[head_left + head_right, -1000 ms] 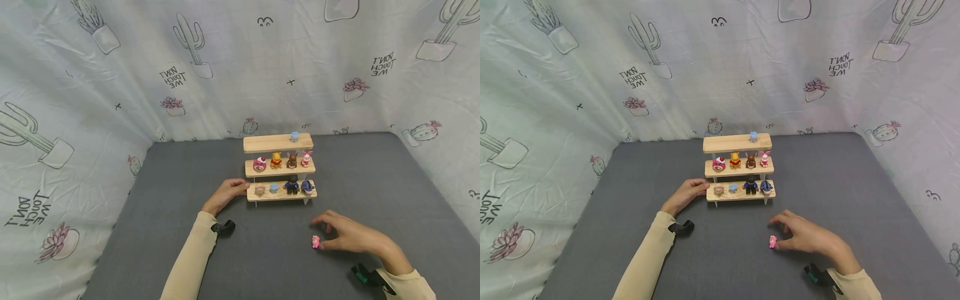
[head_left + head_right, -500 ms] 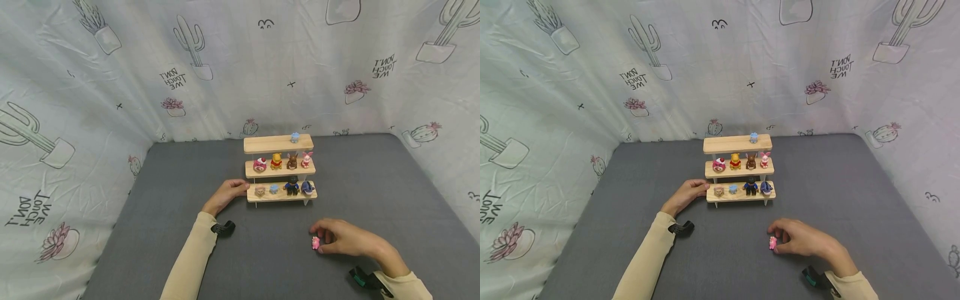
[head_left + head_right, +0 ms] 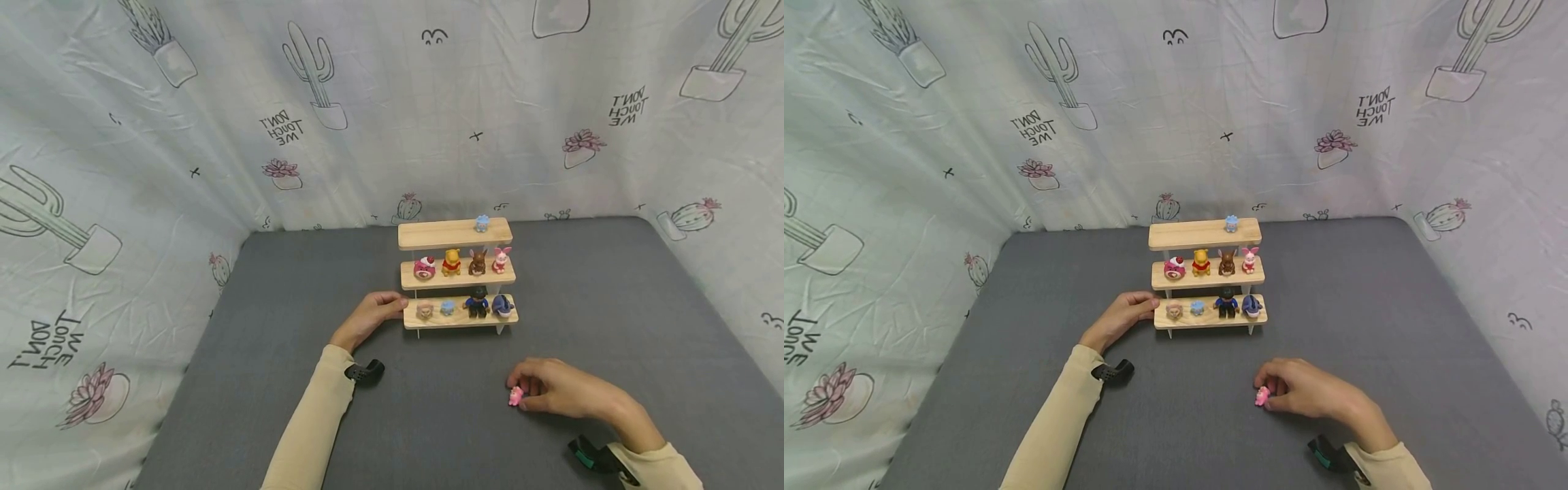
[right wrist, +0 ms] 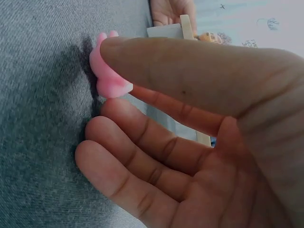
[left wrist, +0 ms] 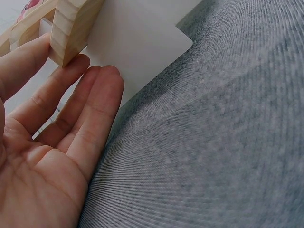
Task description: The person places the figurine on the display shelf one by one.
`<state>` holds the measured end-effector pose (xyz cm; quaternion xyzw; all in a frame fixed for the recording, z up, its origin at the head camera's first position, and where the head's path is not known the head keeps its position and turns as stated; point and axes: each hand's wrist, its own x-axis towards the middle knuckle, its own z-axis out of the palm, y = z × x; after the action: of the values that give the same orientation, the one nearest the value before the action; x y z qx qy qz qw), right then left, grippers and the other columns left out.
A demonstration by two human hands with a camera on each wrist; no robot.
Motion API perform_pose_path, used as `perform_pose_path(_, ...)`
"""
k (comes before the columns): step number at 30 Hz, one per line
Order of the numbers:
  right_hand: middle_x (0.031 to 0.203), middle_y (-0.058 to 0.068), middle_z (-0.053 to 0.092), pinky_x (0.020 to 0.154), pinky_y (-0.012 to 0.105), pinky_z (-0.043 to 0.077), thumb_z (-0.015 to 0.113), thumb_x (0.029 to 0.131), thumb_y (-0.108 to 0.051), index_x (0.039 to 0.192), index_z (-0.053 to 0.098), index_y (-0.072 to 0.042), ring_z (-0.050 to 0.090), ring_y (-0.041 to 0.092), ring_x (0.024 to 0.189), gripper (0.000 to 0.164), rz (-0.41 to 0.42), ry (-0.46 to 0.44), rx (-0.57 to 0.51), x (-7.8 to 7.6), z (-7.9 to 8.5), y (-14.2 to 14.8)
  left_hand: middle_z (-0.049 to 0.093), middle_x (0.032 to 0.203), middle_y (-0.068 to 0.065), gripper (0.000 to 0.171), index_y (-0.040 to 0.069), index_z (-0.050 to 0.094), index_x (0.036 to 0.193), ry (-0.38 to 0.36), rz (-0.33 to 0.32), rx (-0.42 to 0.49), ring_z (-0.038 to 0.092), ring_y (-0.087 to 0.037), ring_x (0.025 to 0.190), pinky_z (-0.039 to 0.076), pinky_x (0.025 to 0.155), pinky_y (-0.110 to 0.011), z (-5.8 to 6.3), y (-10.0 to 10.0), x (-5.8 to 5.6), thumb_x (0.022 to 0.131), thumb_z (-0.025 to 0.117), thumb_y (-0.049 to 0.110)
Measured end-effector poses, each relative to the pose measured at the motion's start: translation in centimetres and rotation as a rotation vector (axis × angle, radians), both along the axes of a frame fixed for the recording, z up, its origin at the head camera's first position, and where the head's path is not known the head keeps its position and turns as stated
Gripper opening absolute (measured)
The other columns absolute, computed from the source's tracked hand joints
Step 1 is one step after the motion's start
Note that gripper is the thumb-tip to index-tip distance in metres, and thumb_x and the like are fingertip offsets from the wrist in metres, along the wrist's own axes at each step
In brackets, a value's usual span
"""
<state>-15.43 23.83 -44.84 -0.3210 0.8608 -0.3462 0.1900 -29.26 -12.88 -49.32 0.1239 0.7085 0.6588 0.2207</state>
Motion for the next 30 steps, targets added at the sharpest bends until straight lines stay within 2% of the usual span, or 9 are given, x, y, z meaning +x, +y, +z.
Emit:
perform_pose_path(12, 0.086, -0.013, 0.062, 0.06, 0.019, 0.047, 0.075, 0.092, -0.02, 0.102, 0.069, -0.015, 0.052, -0.007, 0.075, 0.013, 0.006, -0.015, -0.021, -0.13, -0.14, -0.06, 0.07, 0.106, -0.001, 0.031, -0.004, 0.069, 0.115, -0.002, 0.006, 0.01, 0.07, -0.012, 0.097, 0.057, 0.098, -0.034, -0.06, 0.03, -0.01, 0.1, 0.065, 0.023)
perform_pose_path(21, 0.086, -0.012, 0.06, 0.06, 0.019, 0.045, 0.076, 0.092, -0.019, 0.103, 0.069, -0.014, 0.05, -0.007, 0.074, 0.014, 0.008, -0.043, -0.016, 0.02, -0.16, -0.21, 0.07, 0.108, -0.002, 0.032, -0.004, 0.069, 0.116, -0.007, 0.008, 0.006, 0.069, -0.011, 0.099, 0.057, 0.098, -0.035, -0.05, -0.02, -0.03, 0.1, 0.065, 0.023)
perform_pose_path(30, 0.087, -0.013, 0.057, 0.06, 0.018, 0.045, 0.076, 0.091, -0.02, 0.098, 0.069, -0.021, 0.049, -0.006, 0.074, 0.009, -0.004, -0.043, -0.006, 0.34, -0.25, -0.25, 0.07, 0.109, -0.003, 0.034, -0.003, 0.069, 0.116, -0.011, 0.008, -0.005, 0.069, -0.012, 0.099, 0.057, 0.098, -0.035, -0.04, -0.07, 0.02, 0.099, 0.067, 0.026)
